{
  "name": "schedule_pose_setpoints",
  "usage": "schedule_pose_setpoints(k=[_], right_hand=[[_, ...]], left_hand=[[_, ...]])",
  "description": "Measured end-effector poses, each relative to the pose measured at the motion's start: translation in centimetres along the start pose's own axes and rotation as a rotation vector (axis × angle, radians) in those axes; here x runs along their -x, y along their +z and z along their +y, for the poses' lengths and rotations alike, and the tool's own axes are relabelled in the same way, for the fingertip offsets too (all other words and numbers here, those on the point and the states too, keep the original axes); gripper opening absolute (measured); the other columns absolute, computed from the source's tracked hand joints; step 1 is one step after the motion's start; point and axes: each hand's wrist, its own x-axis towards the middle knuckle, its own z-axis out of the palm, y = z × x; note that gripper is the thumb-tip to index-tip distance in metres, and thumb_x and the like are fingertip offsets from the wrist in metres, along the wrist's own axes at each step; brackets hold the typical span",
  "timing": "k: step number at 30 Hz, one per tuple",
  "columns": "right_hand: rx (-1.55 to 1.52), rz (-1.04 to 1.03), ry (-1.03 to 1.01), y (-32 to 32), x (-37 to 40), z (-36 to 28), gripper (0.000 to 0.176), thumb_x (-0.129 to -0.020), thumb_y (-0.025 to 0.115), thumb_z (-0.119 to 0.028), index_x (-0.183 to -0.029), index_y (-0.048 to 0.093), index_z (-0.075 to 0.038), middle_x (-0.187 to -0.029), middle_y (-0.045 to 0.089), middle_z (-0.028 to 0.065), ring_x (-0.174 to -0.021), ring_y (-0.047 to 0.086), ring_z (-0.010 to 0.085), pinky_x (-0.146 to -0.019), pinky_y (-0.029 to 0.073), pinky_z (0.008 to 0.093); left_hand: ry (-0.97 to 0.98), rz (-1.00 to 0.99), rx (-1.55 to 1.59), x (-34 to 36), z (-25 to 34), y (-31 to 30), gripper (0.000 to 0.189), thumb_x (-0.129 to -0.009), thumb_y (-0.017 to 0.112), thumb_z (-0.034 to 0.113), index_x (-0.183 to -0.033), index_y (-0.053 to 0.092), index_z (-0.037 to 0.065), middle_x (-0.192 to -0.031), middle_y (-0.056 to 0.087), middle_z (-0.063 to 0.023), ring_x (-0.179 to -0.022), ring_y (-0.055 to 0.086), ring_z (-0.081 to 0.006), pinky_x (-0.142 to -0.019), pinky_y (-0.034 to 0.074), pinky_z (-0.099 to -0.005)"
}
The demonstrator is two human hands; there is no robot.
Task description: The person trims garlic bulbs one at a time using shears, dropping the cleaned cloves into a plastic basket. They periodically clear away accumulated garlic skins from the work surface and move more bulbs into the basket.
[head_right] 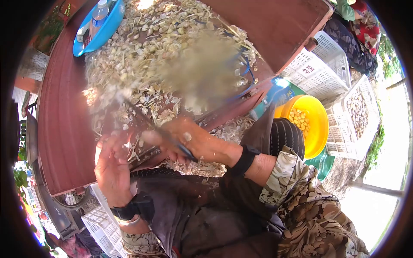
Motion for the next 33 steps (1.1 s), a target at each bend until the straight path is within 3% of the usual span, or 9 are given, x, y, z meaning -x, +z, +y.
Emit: schedule_pose_setpoints(k=[2, 6, 12, 15, 19, 23, 26, 29, 33], right_hand=[[-0.087, 0.151, -0.074, -0.7, -0.2, 0.1, 0.051, -0.093, 0.049, -0.053, -0.084, 0.059, -0.004, -0.067, 0.056, 0.0017, -0.061, 0.055, 0.0069, -0.051, 0.043, 0.0239], [-0.14, 0.399, -0.12, -1.5, -0.4, 0.0, 0.065, -0.093, 0.038, -0.064, -0.079, 0.06, -0.004, -0.064, 0.053, 0.0013, -0.054, 0.051, 0.0088, -0.051, 0.04, 0.0231], [-0.012, 0.338, -0.097, -0.2, -0.8, -0.4, 0.056, -0.093, 0.048, -0.056, -0.079, 0.06, -0.003, -0.066, 0.054, 0.0013, -0.057, 0.051, 0.0078, -0.052, 0.04, 0.022], [0.076, 0.314, -0.07, 0.5, -1.4, -0.6, 0.052, -0.091, 0.056, -0.052, -0.068, 0.053, -0.006, -0.06, 0.048, -0.0007, -0.054, 0.048, 0.0078, -0.049, 0.037, 0.0237], [0.129, 0.304, -0.145, 0.2, -1.5, -0.1, 0.05, -0.092, 0.059, -0.045, -0.067, 0.052, -0.002, -0.057, 0.039, -0.0024, -0.054, 0.04, 0.0076, -0.048, 0.033, 0.0276], [0.187, 0.297, -0.172, -0.9, -1.1, 0.2, 0.043, -0.093, 0.06, -0.036, -0.075, 0.053, 0.002, -0.063, 0.037, 0.002, -0.062, 0.037, 0.0082, -0.052, 0.033, 0.029], [0.073, 0.228, -0.45, -1.5, -1.4, 2.6, 0.039, -0.092, 0.06, -0.035, -0.085, 0.053, 0.002, -0.073, 0.05, 0.0073, -0.064, 0.049, 0.0179, -0.058, 0.039, 0.0293], [0.608, 0.362, -0.521, -1.2, -1.6, 3.8, 0.045, -0.088, 0.062, -0.037, -0.097, 0.051, 0.005, -0.081, 0.051, 0.0166, -0.072, 0.052, 0.0339, -0.064, 0.043, 0.0381], [0.832, 0.37, -0.426, 0.2, -0.9, 2.2, 0.059, -0.081, 0.067, -0.047, -0.106, 0.049, 0.003, -0.088, 0.054, 0.0235, -0.083, 0.055, 0.0446, -0.071, 0.045, 0.0464]], left_hand=[[0.1, 0.106, -0.101, 3.2, 2.1, -1.8, 0.019, -0.09, 0.057, 0.006, -0.107, 0.057, -0.001, -0.103, 0.061, -0.0121, -0.094, 0.06, -0.0199, -0.085, 0.049, -0.0295], [0.273, 0.573, -1.028, 9.5, 5.9, -8.8, 0.029, -0.089, 0.056, 0.008, -0.115, 0.056, -0.006, -0.106, 0.061, -0.0138, -0.094, 0.06, -0.0213, -0.081, 0.047, -0.0284], [0.276, 0.436, -1.469, 10.4, 7.2, -12.6, 0.023, -0.091, 0.051, 0.0, -0.112, 0.06, -0.007, -0.097, 0.064, -0.0187, -0.091, 0.062, -0.0252, -0.081, 0.049, -0.0329], [0.581, 0.085, -1.537, 2.5, 5.4, -6.1, 0.016, -0.09, 0.053, -0.002, -0.102, 0.063, -0.006, -0.095, 0.064, -0.0165, -0.089, 0.062, -0.0265, -0.083, 0.047, -0.0336], [0.425, -0.172, -1.851, -7.0, 2.1, -5.8, 0.011, -0.083, 0.058, 0.002, -0.092, 0.064, 0.001, -0.09, 0.063, -0.0153, -0.087, 0.061, -0.032, -0.079, 0.047, -0.0384], [0.15, -0.236, -1.847, -9.8, 1.6, -7.2, 0.013, -0.081, 0.062, 0.005, -0.094, 0.064, 0.003, -0.086, 0.062, -0.0137, -0.084, 0.06, -0.0309, -0.075, 0.046, -0.0386], [0.221, -0.262, -1.778, -8.9, 1.9, -6.7, 0.014, -0.082, 0.063, 0.006, -0.096, 0.063, 0.002, -0.086, 0.062, -0.011, -0.081, 0.06, -0.024, -0.073, 0.045, -0.0348], [0.175, -0.119, -1.42, -7.8, 2.4, -4.9, 0.015, -0.087, 0.064, 0.008, -0.099, 0.062, -0.001, -0.087, 0.063, -0.007, -0.079, 0.058, -0.0148, -0.071, 0.045, -0.0282], [0.085, -0.047, -0.834, -4.8, 2.7, 0.1, 0.028, -0.088, 0.067, 0.012, -0.109, 0.058, -0.004, -0.092, 0.064, -0.0041, -0.078, 0.056, -0.008, -0.07, 0.043, -0.0191]])
